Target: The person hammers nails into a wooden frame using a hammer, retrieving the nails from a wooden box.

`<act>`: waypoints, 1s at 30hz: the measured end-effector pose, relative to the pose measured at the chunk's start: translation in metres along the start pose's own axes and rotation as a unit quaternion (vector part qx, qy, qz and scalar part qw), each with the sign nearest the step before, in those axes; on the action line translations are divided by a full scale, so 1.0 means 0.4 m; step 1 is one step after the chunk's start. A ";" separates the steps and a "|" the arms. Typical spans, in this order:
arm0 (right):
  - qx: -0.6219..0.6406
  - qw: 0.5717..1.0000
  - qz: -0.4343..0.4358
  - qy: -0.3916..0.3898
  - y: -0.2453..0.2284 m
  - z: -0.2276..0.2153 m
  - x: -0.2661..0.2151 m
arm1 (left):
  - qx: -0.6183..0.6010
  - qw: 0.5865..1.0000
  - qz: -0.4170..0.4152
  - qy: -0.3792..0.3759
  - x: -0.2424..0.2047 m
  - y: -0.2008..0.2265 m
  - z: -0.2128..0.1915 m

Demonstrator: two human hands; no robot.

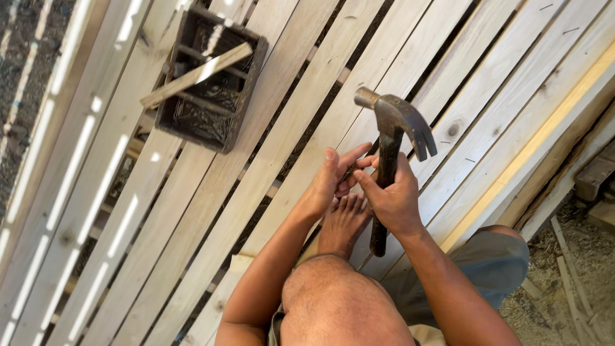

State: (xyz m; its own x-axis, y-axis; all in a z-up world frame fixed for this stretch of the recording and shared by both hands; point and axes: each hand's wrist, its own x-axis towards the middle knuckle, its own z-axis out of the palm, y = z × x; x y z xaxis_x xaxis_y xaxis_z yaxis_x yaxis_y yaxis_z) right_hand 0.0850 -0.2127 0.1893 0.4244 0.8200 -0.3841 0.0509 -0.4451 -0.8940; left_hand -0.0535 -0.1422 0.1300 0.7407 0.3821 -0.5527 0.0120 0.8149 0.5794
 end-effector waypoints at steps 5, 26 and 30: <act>0.094 0.995 0.036 0.005 -0.018 0.034 -0.010 | 0.159 0.973 0.168 0.008 -0.050 -0.004 -0.002; 0.151 0.985 0.059 0.058 -0.050 0.078 0.096 | -0.143 0.978 0.135 0.075 0.030 0.034 -0.023; 0.125 0.986 0.096 0.056 -0.025 0.080 0.110 | -0.012 0.974 0.138 0.181 0.109 0.004 -0.056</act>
State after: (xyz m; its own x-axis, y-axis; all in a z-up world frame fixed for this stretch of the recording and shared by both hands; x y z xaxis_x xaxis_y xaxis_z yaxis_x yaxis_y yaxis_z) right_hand 0.0741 -0.1606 0.1737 0.5025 0.6775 -0.5371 -0.2587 -0.4749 -0.8411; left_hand -0.0361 -0.1144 0.0933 0.4275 0.7129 -0.5559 -0.1728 0.6680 0.7238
